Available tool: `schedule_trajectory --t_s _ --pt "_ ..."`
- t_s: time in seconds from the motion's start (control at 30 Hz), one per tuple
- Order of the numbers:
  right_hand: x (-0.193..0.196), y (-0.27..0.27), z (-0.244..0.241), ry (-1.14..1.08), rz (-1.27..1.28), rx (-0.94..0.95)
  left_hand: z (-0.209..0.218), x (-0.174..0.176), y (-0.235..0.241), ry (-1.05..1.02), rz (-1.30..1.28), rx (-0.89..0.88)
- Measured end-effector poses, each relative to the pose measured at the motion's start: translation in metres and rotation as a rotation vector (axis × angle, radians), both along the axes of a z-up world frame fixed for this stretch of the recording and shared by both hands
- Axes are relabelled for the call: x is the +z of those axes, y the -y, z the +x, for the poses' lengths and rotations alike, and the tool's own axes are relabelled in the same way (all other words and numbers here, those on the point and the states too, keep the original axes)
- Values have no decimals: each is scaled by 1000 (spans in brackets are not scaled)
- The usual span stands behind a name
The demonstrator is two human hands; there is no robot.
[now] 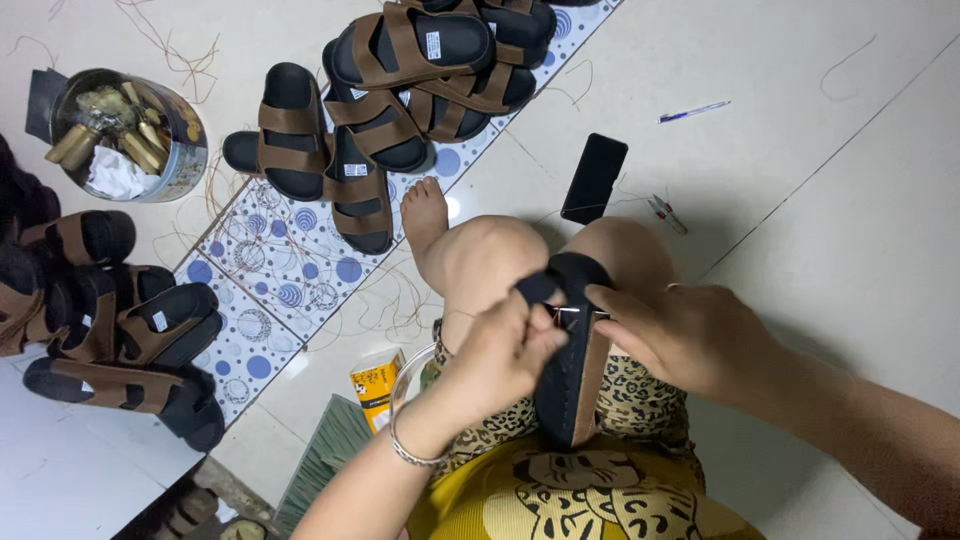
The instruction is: The person sits on the floor and sews a brown sandal using a needle and thread. They repeatedly push the needle through the sole and pull the thread to secure the sandal's components.
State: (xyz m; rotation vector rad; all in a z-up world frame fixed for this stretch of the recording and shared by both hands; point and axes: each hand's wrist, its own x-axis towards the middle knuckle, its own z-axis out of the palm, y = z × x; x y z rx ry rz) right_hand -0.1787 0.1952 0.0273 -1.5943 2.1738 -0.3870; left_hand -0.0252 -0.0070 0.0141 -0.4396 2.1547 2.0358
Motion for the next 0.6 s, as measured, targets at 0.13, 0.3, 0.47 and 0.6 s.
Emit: schedule_trajectory --t_s 0.13,0.3,0.47,0.6 --pt "29 -5 -27 -50 3 134 3 0 0 -81 -208 -63" --pt "71 -24 -66 362 964 -575 8 -15 8 -52 -373 120" --pt "-12 -47 -23 801 232 -634 7 18 -12 -466 -838 -90" --pt "-5 -2 0 1174 -453 -334 4 23 -49 -581 -1057 -337"
